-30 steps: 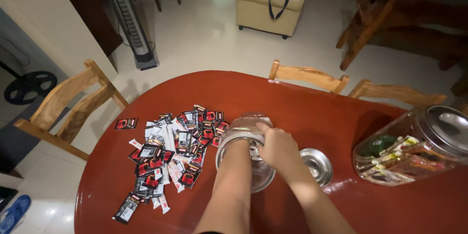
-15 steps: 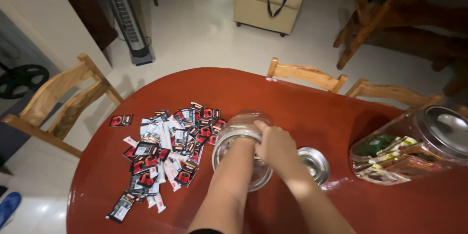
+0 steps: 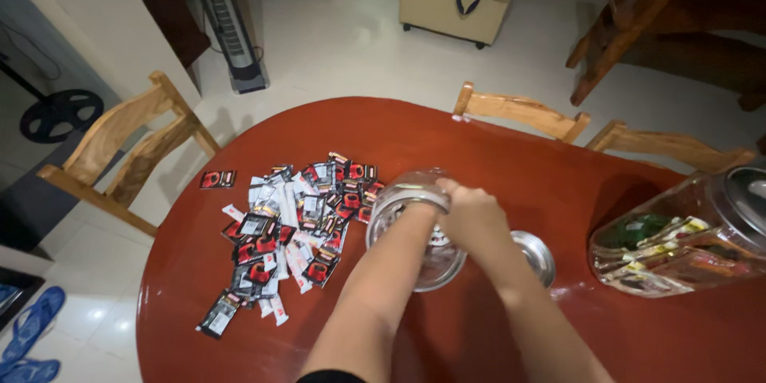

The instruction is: The person opens a glass jar and places small white sachets into it from a pile on the table. They continue to fill the jar with sachets and then close the lid.

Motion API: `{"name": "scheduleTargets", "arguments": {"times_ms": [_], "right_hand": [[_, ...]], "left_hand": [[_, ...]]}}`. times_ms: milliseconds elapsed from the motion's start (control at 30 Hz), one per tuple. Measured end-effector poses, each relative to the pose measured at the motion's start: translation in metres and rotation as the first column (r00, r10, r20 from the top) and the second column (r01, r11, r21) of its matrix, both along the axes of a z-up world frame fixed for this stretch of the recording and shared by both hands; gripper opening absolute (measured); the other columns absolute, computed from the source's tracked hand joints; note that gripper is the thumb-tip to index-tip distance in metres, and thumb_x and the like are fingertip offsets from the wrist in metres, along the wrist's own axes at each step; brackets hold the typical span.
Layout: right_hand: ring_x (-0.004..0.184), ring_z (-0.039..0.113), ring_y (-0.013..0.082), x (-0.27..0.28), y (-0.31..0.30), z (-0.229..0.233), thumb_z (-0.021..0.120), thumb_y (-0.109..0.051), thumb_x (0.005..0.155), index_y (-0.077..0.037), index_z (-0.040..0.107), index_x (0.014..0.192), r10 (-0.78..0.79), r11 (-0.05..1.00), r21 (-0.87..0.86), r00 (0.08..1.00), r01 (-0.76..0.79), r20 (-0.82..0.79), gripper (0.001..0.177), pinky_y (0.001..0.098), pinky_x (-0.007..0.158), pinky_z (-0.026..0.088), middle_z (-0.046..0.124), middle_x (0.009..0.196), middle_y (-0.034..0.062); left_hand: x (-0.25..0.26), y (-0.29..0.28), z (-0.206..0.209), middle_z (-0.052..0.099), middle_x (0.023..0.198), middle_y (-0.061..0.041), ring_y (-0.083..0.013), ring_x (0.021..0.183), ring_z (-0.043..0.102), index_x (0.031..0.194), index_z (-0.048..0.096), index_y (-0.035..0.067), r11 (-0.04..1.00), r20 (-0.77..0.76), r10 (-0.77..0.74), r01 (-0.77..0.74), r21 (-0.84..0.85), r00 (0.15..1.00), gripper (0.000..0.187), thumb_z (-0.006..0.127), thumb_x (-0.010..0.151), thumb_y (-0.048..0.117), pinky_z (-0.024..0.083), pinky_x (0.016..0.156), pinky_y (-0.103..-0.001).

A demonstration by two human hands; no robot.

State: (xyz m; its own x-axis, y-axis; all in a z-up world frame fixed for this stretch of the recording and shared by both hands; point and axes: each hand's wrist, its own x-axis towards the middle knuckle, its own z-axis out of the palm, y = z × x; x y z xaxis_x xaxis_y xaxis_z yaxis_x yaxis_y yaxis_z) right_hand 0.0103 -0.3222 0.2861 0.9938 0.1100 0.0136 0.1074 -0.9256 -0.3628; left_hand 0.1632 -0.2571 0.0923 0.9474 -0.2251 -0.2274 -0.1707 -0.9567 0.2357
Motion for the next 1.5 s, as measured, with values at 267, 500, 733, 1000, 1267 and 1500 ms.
{"name": "scheduleTargets", "arguments": {"times_ms": [267, 500, 733, 1000, 1267, 1500], "right_hand": [[0.104, 0.072, 0.0366, -0.001, -0.008, 0.015, 0.070, -0.025, 0.079, -0.022, 0.065, 0.137, -0.042, 0.996, 0.070, 0.989, 0.052, -0.141, 0.058, 0.0461, 0.096, 0.055, 0.075, 0.107, 0.0201], [0.109, 0.070, 0.0380, -0.002, -0.011, 0.015, 0.076, -0.032, 0.076, -0.019, 0.069, 0.132, -0.028, 0.995, 0.092, 0.997, 0.034, -0.072, 0.058, 0.0459, 0.098, 0.054, 0.073, 0.113, 0.0210], [0.106, 0.073, 0.0365, 0.003, -0.009, 0.014, 0.069, -0.026, 0.076, -0.031, 0.065, 0.139, -0.058, 0.997, -0.052, 0.988, 0.051, -0.144, 0.063, 0.0457, 0.097, 0.057, 0.075, 0.114, 0.0159], [0.113, 0.072, 0.0303, 0.018, -0.023, 0.024, 0.074, -0.029, 0.079, -0.039, 0.062, 0.142, -0.165, 0.977, -0.178, 0.949, 0.119, -0.269, 0.065, 0.0445, 0.105, 0.054, 0.075, 0.121, 0.0099], [0.112, 0.073, 0.0319, 0.018, -0.017, 0.029, 0.072, -0.024, 0.076, -0.034, 0.063, 0.143, -0.127, 0.984, -0.150, 0.964, 0.093, -0.232, 0.067, 0.0433, 0.104, 0.054, 0.078, 0.117, 0.0127], [0.110, 0.074, 0.0318, 0.019, 0.002, 0.037, 0.078, -0.036, 0.077, -0.033, 0.063, 0.142, -0.135, 0.976, -0.200, 0.952, 0.081, -0.274, 0.067, 0.0430, 0.104, 0.055, 0.078, 0.116, 0.0118]], "left_hand": [[-0.008, -0.001, -0.007, 0.074, 0.111, -0.017, -0.0335, 0.105, 0.074, 0.111, 0.075, 0.009, 0.999, 0.001, -0.031, 0.031, -0.013, 1.000, 0.030, 0.061, 0.100, 0.033, 0.058, 0.093, -0.044], [-0.016, -0.015, -0.009, 0.074, 0.110, -0.017, -0.0334, 0.104, 0.074, 0.110, 0.075, 0.009, 0.996, 0.011, -0.082, 0.083, -0.042, 0.997, 0.031, 0.061, 0.101, 0.034, 0.059, 0.092, -0.044], [-0.085, -0.004, 0.045, 0.075, 0.108, -0.017, -0.0334, 0.102, 0.075, 0.109, 0.075, 0.009, 0.984, 0.011, -0.159, 0.159, -0.079, 0.987, 0.031, 0.062, 0.101, 0.035, 0.059, 0.091, -0.044], [-0.230, 0.188, 0.074, 0.073, 0.096, -0.016, -0.0342, 0.097, 0.066, 0.094, 0.080, 0.010, 0.779, 0.558, 0.288, 0.148, -0.609, 0.779, 0.023, 0.061, 0.084, 0.001, 0.052, 0.089, -0.046], [-0.163, 0.323, -0.054, 0.025, 0.162, -0.024, -0.0462, 0.147, 0.028, 0.152, 0.045, 0.014, 0.852, 0.136, 0.522, -0.507, -0.133, 0.842, 0.100, 0.088, 0.068, 0.048, 0.028, 0.108, -0.068], [-0.159, 0.327, -0.088, 0.054, 0.148, -0.022, -0.0453, 0.131, 0.054, 0.149, 0.050, 0.012, 0.800, 0.107, 0.594, -0.572, -0.182, 0.797, 0.062, 0.066, 0.093, 0.032, 0.049, 0.105, -0.051]]}}
